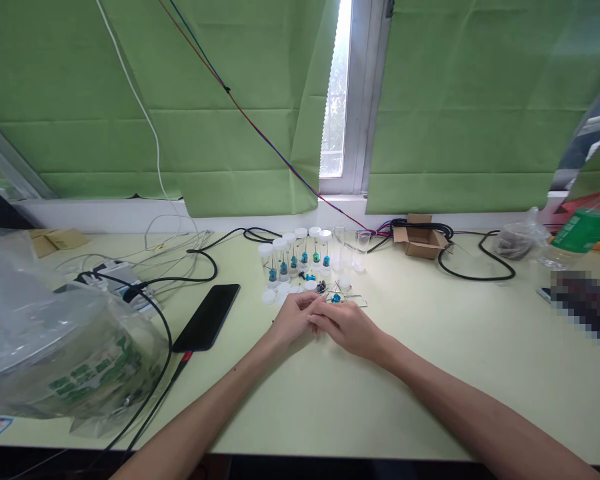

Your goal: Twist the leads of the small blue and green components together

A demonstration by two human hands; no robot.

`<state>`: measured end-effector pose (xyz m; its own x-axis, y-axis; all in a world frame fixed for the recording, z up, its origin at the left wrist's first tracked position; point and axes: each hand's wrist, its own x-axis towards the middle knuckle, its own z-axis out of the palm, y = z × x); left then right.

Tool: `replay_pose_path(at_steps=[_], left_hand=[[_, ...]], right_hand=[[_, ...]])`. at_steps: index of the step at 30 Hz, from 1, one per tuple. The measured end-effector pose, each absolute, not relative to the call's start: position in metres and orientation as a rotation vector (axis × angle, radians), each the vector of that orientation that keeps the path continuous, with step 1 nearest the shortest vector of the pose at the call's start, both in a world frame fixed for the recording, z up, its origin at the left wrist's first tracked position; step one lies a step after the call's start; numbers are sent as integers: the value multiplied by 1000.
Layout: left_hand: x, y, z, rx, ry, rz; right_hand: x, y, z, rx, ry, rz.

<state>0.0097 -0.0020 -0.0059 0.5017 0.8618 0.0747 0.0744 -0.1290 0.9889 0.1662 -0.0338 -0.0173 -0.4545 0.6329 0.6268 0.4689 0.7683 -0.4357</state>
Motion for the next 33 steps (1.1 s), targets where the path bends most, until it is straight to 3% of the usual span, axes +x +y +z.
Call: replay_pose_path(at_steps=[33], left_hand=[[9, -3, -5, 1557, 845, 812]], right_hand=[[166, -35, -15, -831, -2131, 277]])
